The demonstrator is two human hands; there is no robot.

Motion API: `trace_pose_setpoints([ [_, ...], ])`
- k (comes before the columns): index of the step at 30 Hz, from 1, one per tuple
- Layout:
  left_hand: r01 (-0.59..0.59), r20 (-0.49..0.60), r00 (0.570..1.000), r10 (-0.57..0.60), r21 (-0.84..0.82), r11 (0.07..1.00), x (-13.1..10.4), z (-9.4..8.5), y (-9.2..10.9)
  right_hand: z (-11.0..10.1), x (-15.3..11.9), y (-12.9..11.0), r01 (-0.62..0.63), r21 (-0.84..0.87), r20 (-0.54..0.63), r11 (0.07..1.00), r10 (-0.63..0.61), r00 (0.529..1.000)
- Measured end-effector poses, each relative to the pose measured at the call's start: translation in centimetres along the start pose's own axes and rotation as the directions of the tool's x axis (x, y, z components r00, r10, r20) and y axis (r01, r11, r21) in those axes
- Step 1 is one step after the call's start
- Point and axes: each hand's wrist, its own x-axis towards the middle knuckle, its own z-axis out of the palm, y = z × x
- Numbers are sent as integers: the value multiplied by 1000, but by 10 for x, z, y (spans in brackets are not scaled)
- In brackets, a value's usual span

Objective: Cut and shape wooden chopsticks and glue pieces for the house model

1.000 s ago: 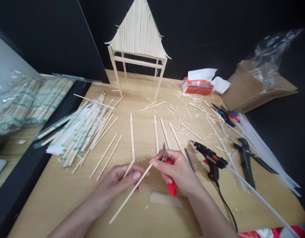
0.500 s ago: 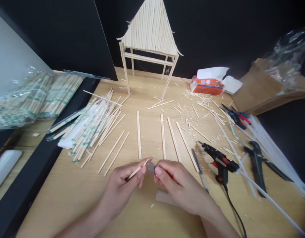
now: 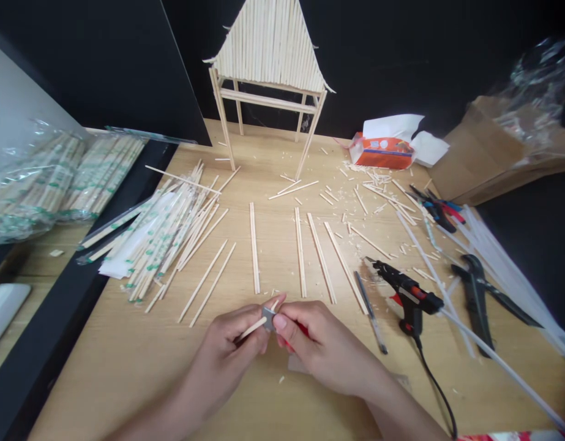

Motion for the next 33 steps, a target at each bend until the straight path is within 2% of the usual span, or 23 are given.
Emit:
trace_pose_setpoints([
  [13,-7,16,1000,6,20,1000,-3,-2,0,5,1,0,-20,-8,-67,1000,20,998],
  [16,-5,6,1000,5,30,1000,-6,-2,0,-2,0,4,-3,4,-80,1000,3,997],
  [18,-26,19,1000,26,46,999,-10,-2,0,-15,-3,10,-9,28,-225,1000,15,974],
  [19,-44,23,999,43,55,997,-12,-2,0,-23,-6,13,-25,50,-348,998,41,937],
  [20,-58,22,998,57,64,996,-13,-2,0,-31,-9,15,-52,73,-487,996,81,870],
  [21,-61,17,998,60,71,996,-13,-2,0,-37,-11,16,-79,114,-548,990,129,827],
  [22,-52,6,999,51,74,996,-13,-2,-1,-41,-14,14,-89,142,-537,986,152,830],
  [24,-4,-19,1000,5,65,998,-10,0,-1,-40,-16,8,-80,142,-348,987,126,929],
  [26,18,-30,999,-17,49,999,-6,2,-1,-30,-15,1,-74,87,-173,993,88,981],
  [29,-11,-33,999,12,34,999,-2,4,-1,-12,-9,-5,-33,24,-60,999,34,998],
  [33,-55,2,999,55,12,998,-1,5,-1,-2,-4,-2,-27,-20,-27,999,26,999],
])
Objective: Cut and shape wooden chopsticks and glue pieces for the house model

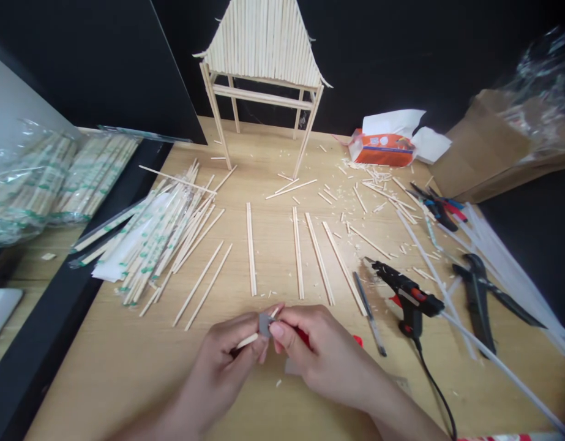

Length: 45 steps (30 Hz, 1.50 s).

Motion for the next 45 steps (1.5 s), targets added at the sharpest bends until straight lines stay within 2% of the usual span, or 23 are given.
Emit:
trace_pose_setpoints([
  [11,-57,-8,998,58,83,995,-5,-1,2,0,1,1,15,29,-32,999,-14,999],
  [18,-6,-20,1000,8,86,996,-5,1,7,-1,1,-3,12,-1,-103,1000,-12,995],
  [20,6,-21,1000,-5,81,997,-9,0,6,-6,-1,-1,20,-7,-97,1000,-21,995],
  [21,6,-22,1000,-4,75,997,-11,0,5,-11,-2,1,27,-14,-138,1000,-29,990],
  [23,-3,-52,999,6,66,998,-16,-2,3,-26,-9,7,12,-31,-346,999,-22,938],
  [24,-2,-79,997,7,61,998,-18,-3,2,-35,-13,10,-10,-35,-536,999,-11,844],
  [25,8,-101,995,-3,53,999,-19,-4,1,-43,-17,12,-55,-16,-661,998,31,750],
  [26,26,-111,994,-21,39,999,-18,-4,1,-49,-21,12,-95,18,-715,995,79,694],
  [27,51,-111,993,-49,20,998,-17,-5,1,-51,-24,11,-101,24,-667,995,91,740],
  [29,87,-80,993,-89,-30,996,-14,-4,1,-46,-25,6,-74,12,-426,997,72,902],
  [31,86,-56,994,-91,-76,993,-9,-3,1,-31,-20,-1,-35,-6,-249,999,33,968],
  [33,66,-42,997,-71,-105,992,-6,-2,0,-14,-13,-6,-5,-38,-135,999,-1,991],
  [36,23,-10,1000,-24,-114,993,-5,-1,-2,0,-6,-9,29,-52,-28,998,-30,999],
  [45,15,37,999,-12,-91,996,-5,-1,-4,1,-5,-1,12,-64,-50,998,-16,999],
])
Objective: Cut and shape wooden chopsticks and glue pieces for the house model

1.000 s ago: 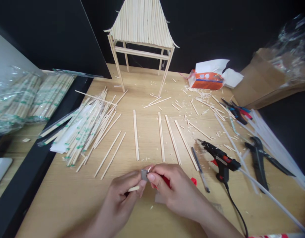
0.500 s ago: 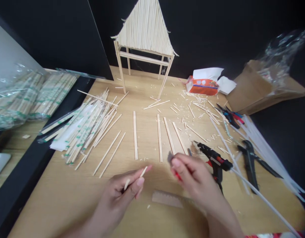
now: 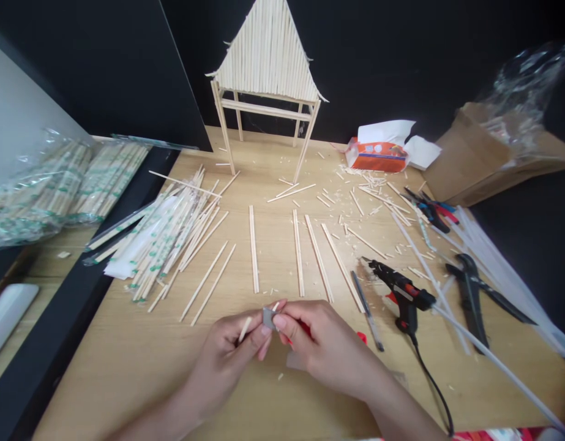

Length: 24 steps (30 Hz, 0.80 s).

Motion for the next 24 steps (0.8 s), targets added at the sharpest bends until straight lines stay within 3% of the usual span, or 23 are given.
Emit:
trace_pose_setpoints([
  [6,52,0,999,-52,-9,999,1,2,2,-2,1,5,-12,-1,-47,1000,12,999],
  [8,52,0,999,-52,-15,999,-1,2,2,-14,-1,12,-43,-18,-157,999,39,987],
  [9,48,-3,999,-48,-20,999,-2,2,1,-22,-2,16,-75,-20,-258,997,67,964],
  [11,56,-16,998,-56,-44,997,-3,0,0,-39,-6,23,-170,21,-548,985,154,822],
  [12,77,-18,997,-78,-67,995,-3,-1,-1,-46,-8,25,-181,76,-604,981,189,774],
  [13,109,-18,994,-112,-103,989,-2,-2,-1,-50,-9,26,-150,165,-587,975,219,779],
  [15,202,10,979,-205,-211,956,1,-4,-2,-49,-8,24,-114,343,-419,932,260,870],
  [17,281,55,959,-279,-325,903,6,-5,-3,-37,-4,20,-114,408,-270,906,239,933],
  [20,320,112,946,-304,-458,829,14,-6,-6,-14,6,18,-113,383,-208,917,205,956],
  [24,321,162,945,-285,-628,709,24,-10,-12,3,12,21,-112,395,-242,912,221,945],
])
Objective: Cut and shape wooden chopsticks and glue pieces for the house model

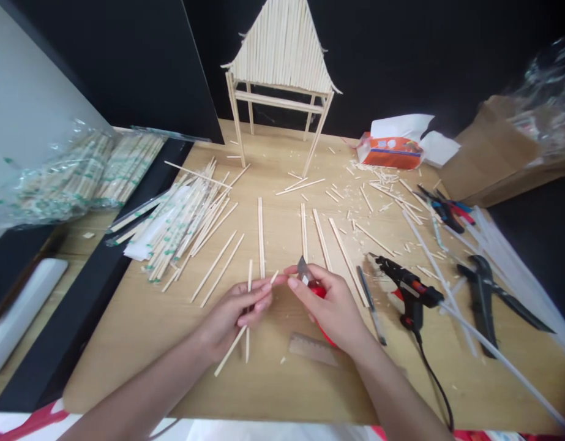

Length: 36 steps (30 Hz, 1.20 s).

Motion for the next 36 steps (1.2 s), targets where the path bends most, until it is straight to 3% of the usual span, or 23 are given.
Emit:
trace_pose_setpoints([
  [2,-47,-37,998,43,-111,993,4,-5,2,1,-1,3,-7,-12,-24,1000,7,1000],
  [5,-214,-141,972,186,-219,952,8,-10,7,4,-6,5,-21,-90,17,996,23,1000],
  [9,-356,-222,925,307,-230,906,9,-9,10,17,-12,0,30,-241,110,970,-4,994],
  [16,-367,-253,915,314,-203,908,6,3,3,44,-16,-4,136,-488,145,862,-73,987],
  [21,-335,-268,925,268,-249,909,8,-3,9,23,-11,-2,82,-533,67,842,-55,996],
  [25,-396,-285,904,317,-286,873,9,-11,18,7,-5,3,46,-721,56,692,-8,998],
  [29,-420,-290,894,341,-279,863,8,-15,22,10,-5,9,40,-870,52,491,11,999],
  [31,-432,-299,887,352,-269,861,8,-15,23,11,-6,10,33,-897,40,441,5,999],
  [33,-433,-305,886,349,-271,860,9,-14,22,11,-7,7,19,-890,9,455,-23,1000],
  [36,-427,-308,889,339,-287,858,12,-11,21,12,-8,0,102,-765,58,636,-89,994],
])
